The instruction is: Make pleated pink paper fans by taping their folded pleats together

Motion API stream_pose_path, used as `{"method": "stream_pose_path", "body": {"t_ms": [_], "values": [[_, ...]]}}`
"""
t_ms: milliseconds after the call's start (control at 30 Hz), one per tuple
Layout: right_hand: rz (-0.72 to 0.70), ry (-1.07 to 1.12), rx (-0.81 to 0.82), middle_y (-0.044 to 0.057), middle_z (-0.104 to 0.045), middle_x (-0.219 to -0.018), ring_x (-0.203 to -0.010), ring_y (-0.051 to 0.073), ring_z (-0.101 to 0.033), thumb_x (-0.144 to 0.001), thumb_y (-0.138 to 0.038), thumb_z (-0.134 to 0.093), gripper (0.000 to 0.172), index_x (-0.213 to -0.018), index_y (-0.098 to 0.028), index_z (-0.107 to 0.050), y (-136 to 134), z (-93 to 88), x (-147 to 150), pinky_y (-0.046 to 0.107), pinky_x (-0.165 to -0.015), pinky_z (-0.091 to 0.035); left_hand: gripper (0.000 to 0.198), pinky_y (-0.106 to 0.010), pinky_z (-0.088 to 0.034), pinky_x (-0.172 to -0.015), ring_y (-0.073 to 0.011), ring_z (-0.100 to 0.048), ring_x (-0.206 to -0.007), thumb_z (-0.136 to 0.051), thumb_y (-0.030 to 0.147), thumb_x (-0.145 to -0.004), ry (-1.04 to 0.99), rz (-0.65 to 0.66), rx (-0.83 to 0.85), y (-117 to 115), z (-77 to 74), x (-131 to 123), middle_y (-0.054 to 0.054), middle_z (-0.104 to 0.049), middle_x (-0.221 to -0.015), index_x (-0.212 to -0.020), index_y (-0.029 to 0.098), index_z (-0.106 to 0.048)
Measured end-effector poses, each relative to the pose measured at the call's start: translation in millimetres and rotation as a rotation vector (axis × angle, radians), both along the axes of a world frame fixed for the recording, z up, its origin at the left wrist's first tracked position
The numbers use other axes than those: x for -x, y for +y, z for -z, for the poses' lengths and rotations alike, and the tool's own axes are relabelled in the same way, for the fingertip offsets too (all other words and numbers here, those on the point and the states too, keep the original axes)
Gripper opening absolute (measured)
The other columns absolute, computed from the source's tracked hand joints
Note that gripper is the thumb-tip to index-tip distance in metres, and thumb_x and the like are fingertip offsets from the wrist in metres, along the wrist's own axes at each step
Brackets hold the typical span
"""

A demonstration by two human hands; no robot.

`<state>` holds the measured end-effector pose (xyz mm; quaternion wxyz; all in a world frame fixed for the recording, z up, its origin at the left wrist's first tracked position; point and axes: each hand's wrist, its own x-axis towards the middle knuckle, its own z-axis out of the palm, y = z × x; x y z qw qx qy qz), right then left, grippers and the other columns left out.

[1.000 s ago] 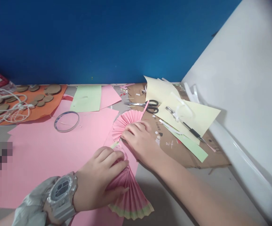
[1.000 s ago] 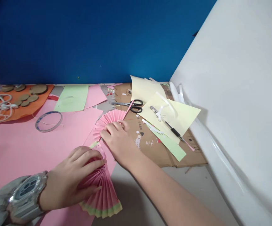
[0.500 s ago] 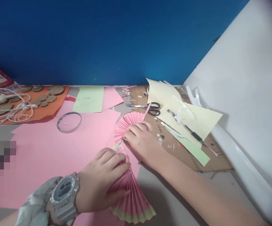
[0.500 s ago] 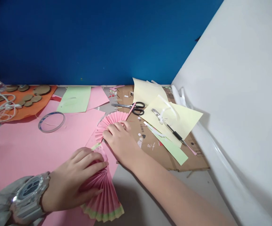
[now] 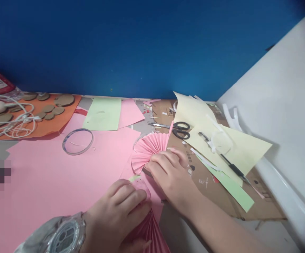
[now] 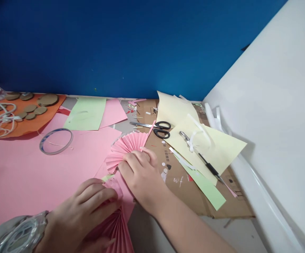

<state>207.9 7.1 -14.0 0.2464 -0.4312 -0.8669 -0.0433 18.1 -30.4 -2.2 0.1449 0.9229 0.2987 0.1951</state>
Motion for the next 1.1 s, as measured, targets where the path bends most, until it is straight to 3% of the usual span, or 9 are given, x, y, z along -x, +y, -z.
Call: {"method": "stream_pose_path", "body": {"t_ms": [67, 200, 267, 400, 467, 600, 700, 833, 1100], "values": [[0.026, 0.020, -0.021, 0.002, -0.062, -0.087, -0.090, 0.016, -0.048, -0.087, -0.012, -0.043, 0.019, -0.082, -0.020, -0.059, 0.0, 0.0, -1.3, 0.036, -0.097, -0.024, 0.036, -0.039, -0.041, -0.085, -0.0208, -0.052, -0.086, -0.056, 0.044, -0.078, -0.080, -0.032, -0.008, -0.8, 0.8, 3.5, -0.006, -0.061, -0.095, -0.105, 0.020, -0.055], [0.039, 0.078, -0.071, 0.003, -0.064, -0.085, -0.089, 0.016, -0.049, -0.087, -0.013, -0.045, 0.016, -0.085, -0.020, -0.058, -0.9, -2.4, -2.0, 0.037, -0.095, -0.027, 0.033, -0.038, -0.043, -0.081, -0.0227, -0.047, -0.095, -0.055, 0.029, -0.079, -0.286, -0.378, 0.070, 2.8, 0.1, 14.8, -0.008, -0.049, -0.099, -0.108, 0.018, -0.042], [0.011, 0.099, -0.094, 0.002, -0.065, -0.084, -0.090, 0.015, -0.049, -0.088, -0.013, -0.043, 0.017, -0.085, -0.020, -0.058, -2.2, -4.5, -0.5, 0.036, -0.096, -0.026, 0.042, -0.039, -0.043, -0.083, -0.0239, -0.046, -0.100, -0.056, 0.033, -0.078, -0.290, -0.459, 0.153, 8.6, -2.4, 18.5, -0.010, -0.044, -0.104, -0.112, 0.017, -0.038], [-0.033, 0.092, -0.136, 0.000, -0.066, -0.082, -0.088, 0.013, -0.050, -0.089, -0.012, -0.041, 0.020, -0.085, -0.021, -0.059, -4.6, -8.5, 4.0, 0.034, -0.096, -0.027, 0.032, -0.033, -0.048, -0.074, -0.0193, -0.053, -0.085, -0.060, 0.039, -0.076, -0.187, -0.391, 0.393, 20.4, -7.4, 16.1, -0.006, -0.054, -0.091, -0.097, 0.018, -0.049], [-0.059, 0.084, -0.142, -0.001, -0.066, -0.081, -0.087, 0.012, -0.051, -0.089, -0.013, -0.041, 0.020, -0.085, -0.022, -0.059, -5.3, -9.7, 5.2, 0.033, -0.097, -0.027, 0.016, -0.030, -0.048, -0.068, -0.0156, -0.054, -0.074, -0.056, 0.033, -0.081, -0.179, -0.392, 0.431, 23.4, -8.1, 12.7, -0.002, -0.055, -0.077, -0.081, 0.018, -0.052], [-0.106, 0.097, -0.127, -0.002, -0.067, -0.083, -0.090, 0.012, -0.051, -0.085, -0.018, -0.053, 0.009, -0.091, -0.022, -0.058, -7.4, -10.7, 5.2, 0.034, -0.099, -0.026, 0.013, -0.026, -0.047, -0.065, -0.0127, -0.055, -0.070, -0.052, 0.024, -0.085, -0.248, -0.391, 0.472, 23.6, -6.0, 11.1, -0.001, -0.057, -0.072, -0.075, 0.017, -0.054], [-0.127, 0.139, -0.079, -0.003, -0.068, -0.091, -0.098, 0.011, -0.051, -0.082, -0.020, -0.059, 0.020, -0.102, -0.022, -0.057, -10.6, -10.9, 5.4, 0.032, -0.101, -0.024, 0.005, -0.027, -0.046, -0.071, -0.0129, -0.055, -0.076, -0.054, 0.014, -0.083, -0.322, -0.280, 0.399, 21.8, -3.4, 14.2, -0.001, -0.059, -0.076, -0.080, 0.018, -0.056], [-0.153, 0.228, -0.097, -0.005, -0.068, -0.090, -0.098, 0.008, -0.052, -0.087, -0.015, -0.051, 0.017, -0.098, -0.023, -0.062, -13.8, -9.4, 6.9, 0.030, -0.102, -0.022, 0.015, -0.032, -0.043, -0.077, -0.0149, -0.052, -0.081, -0.051, 0.003, -0.080, -0.362, -0.149, 0.244, 20.6, -1.2, 17.0, -0.003, -0.060, -0.081, -0.082, 0.017, -0.054], [-0.211, 0.329, -0.215, -0.004, -0.067, -0.084, -0.091, 0.009, -0.056, -0.084, -0.013, -0.053, 0.014, -0.089, -0.021, -0.064, -16.1, -10.8, 8.6, 0.030, -0.098, -0.029, 0.025, -0.034, -0.039, -0.077, -0.0159, -0.048, -0.083, -0.050, -0.004, -0.077, -0.330, -0.151, 0.139, 18.9, -3.6, 17.2, -0.004, -0.060, -0.085, -0.092, 0.015, -0.055]]}}
